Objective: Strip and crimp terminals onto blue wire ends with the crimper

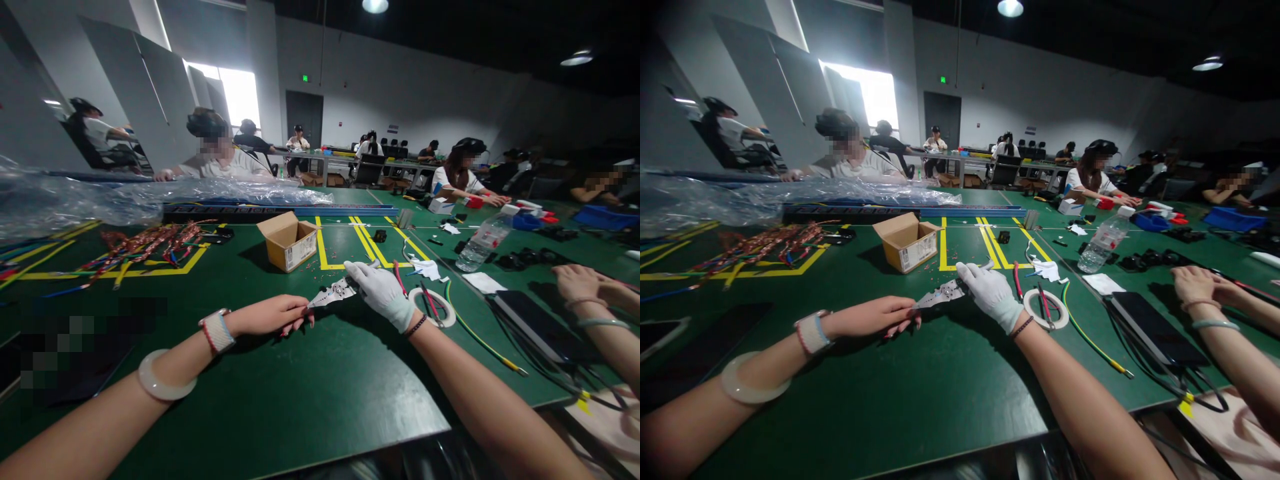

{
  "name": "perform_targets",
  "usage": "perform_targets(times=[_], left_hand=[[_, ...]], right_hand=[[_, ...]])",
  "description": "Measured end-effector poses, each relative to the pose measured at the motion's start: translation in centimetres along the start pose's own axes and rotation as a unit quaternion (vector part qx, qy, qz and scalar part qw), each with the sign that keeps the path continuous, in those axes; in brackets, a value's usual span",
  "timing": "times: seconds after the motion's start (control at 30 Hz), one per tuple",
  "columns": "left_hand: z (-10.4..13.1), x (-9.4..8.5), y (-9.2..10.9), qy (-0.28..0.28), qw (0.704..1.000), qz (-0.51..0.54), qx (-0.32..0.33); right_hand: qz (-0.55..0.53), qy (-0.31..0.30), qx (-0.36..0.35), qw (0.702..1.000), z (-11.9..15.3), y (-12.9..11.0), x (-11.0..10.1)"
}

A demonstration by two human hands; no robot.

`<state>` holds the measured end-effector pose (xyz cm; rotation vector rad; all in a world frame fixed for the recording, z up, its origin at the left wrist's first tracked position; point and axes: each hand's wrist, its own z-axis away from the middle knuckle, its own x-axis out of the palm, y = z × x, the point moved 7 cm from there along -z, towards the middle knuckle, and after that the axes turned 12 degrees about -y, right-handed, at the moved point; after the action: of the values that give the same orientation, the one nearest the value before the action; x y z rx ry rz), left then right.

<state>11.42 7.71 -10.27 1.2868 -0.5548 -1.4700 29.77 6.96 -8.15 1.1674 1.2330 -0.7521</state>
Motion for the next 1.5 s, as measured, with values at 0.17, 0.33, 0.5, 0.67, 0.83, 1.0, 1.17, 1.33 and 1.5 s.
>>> perform_targets(times=[0.17,0.33,0.5,0.67,0.83,1.0,1.17,1.33,1.5], left_hand=[[-0.4,-0.3,-0.6,0.007,0.999,0.034,0.011],[-0.6,-0.4,-0.7,0.028,0.999,0.028,0.009],[-0.7,-0.1,-1.2,0.051,0.997,0.055,-0.014],[-0.8,-0.1,-1.6,0.089,0.989,0.115,-0.021],[-0.9,0.7,-0.8,0.099,0.971,0.215,0.018],[-1.2,1.9,-0.7,0.095,0.948,0.302,0.025],[-1.3,2.1,-0.9,0.102,0.931,0.349,0.027],[-1.2,2.2,-1.1,0.114,0.924,0.364,0.018],[-1.3,2.5,-1.1,0.096,0.923,0.372,0.024]], right_hand=[[0.019,-0.002,0.042,0.999,-0.3,0.1,0.2],[0.012,-0.012,0.069,0.997,-0.6,-0.1,0.5],[-0.057,0.036,0.029,0.997,-0.6,-0.3,0.4],[-0.108,0.112,0.010,0.988,-0.1,-0.6,-0.4],[-0.131,0.141,0.018,0.981,0.3,-1.4,-0.6],[-0.113,0.118,0.041,0.986,0.2,-2.0,-0.4],[-0.068,0.037,0.097,0.992,-0.1,-1.6,-0.4],[-0.040,0.018,0.105,0.993,-0.3,-1.2,-0.7],[-0.032,0.009,0.100,0.994,-0.5,-1.1,-0.7]])
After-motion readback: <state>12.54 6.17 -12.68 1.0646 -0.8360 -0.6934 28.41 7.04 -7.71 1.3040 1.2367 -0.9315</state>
